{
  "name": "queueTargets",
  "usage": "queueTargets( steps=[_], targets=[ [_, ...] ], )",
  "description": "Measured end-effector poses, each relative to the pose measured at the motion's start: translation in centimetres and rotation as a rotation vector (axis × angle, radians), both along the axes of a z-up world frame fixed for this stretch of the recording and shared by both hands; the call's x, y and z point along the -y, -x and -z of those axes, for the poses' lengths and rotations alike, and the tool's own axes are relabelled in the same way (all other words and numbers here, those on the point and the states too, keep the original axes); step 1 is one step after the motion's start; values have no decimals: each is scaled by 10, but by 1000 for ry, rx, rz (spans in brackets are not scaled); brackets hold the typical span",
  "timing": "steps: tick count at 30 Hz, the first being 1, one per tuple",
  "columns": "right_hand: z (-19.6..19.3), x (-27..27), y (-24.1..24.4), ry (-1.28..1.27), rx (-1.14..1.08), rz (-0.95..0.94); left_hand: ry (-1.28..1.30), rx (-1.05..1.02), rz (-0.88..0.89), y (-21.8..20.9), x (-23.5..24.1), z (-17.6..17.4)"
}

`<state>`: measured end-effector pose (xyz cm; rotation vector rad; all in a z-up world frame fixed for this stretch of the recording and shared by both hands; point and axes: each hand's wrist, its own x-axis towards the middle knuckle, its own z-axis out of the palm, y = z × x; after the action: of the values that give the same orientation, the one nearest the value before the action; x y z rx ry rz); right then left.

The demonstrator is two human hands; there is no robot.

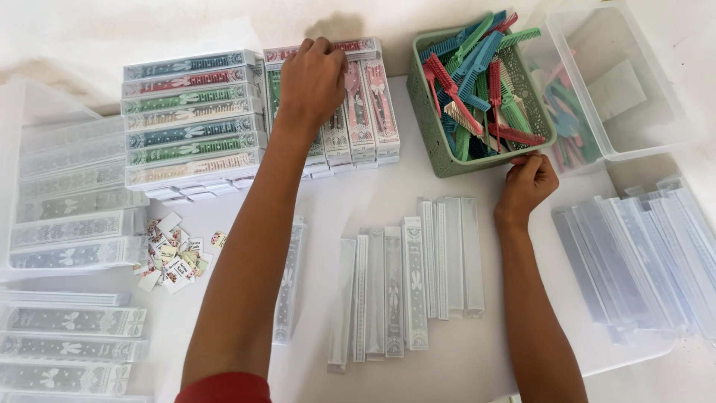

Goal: The recorder is seen putting individual plastic combs into clear plastic packaging sleeves and organizing them on the workspace.

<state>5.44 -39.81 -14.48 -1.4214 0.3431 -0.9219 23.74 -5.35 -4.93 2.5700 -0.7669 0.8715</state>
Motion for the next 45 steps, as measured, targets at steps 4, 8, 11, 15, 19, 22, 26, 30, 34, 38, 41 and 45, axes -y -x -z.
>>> queueTargets(
  steps=[4, 8, 11, 15, 19, 22, 26, 30, 34, 38, 41, 45],
  targets=[
    [0, 0, 3, 8, 6, -4, 85, 45, 32, 45, -9, -21],
    [6, -4, 6, 106, 14, -6, 224, -211, 215, 120, -28, -45],
    [6, -7, 9, 276, 67, 10, 271, -470, 180, 170, -45, -37],
    [-18, -29, 22, 802, 55, 40, 315, -586, -15, 222, -73, -7],
    [-57, -58, 23, 854, 109, -119, 400, -734, -215, 242, -88, -8],
    [-86, -86, 24, 880, 19, -293, 282, -649, -287, 244, -96, 3],
    [-109, -124, 25, 880, -22, -562, 237, -730, -312, 244, -96, 12],
    [-112, -159, 17, 834, -190, -865, 545, -741, -130, 237, -91, 26],
    [-125, -195, 20, 850, -221, -914, 793, -734, 49, 230, -75, 18],
    [-118, -205, 15, 720, -177, -1044, 1025, -702, 207, 219, -63, 30],
    [-109, -207, 12, 596, -227, -1074, 1154, -727, 312, 210, -56, 40],
    [-99, -203, 6, 418, -177, -1095, 1231, -705, 403, 199, -49, 50]
  ],
)
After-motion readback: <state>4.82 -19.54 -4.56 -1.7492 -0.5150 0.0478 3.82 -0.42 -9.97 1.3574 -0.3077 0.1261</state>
